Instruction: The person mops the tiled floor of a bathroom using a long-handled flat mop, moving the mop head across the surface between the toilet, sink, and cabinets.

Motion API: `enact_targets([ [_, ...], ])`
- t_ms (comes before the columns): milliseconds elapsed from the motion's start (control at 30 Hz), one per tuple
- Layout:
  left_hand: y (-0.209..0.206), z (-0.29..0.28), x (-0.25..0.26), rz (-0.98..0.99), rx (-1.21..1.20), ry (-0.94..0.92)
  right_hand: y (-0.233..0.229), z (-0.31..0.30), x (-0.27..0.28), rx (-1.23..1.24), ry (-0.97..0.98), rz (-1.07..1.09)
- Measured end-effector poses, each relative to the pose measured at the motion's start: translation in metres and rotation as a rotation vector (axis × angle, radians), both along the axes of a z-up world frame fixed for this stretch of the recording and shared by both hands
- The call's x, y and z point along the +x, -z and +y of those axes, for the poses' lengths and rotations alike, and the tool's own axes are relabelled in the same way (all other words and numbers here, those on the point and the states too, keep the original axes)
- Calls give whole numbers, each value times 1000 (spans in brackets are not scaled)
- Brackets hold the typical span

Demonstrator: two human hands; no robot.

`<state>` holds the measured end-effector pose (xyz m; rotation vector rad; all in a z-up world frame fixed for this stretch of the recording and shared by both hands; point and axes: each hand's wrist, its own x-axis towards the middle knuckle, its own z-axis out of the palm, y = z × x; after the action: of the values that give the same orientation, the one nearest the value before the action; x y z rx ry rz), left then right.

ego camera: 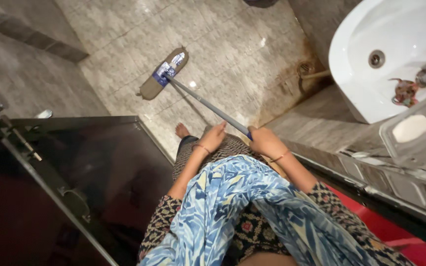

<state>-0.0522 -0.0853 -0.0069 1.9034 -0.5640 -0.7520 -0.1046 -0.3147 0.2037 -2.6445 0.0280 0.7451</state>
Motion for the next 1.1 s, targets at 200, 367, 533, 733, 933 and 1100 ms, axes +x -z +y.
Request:
enact_targets([
  [200,-16,-36,-28,-60,-103,237,-37,-23,-25,271,324,385],
  [367,-50,-16,-8,31,10,210,-9,-5,-35,366,232,202],
  [533,-55,14,18,16,85,103,13,29,8,336,183,208],
  [733,-83,68,63,-157,53,-77,24,110,108,414,220,103],
  [933,-165,123,98,-239,289,-251,131,167,278,402,146,-153],
  [1100,-189,166,101,-149,118,-385,193,196,448,259,73,-279],
])
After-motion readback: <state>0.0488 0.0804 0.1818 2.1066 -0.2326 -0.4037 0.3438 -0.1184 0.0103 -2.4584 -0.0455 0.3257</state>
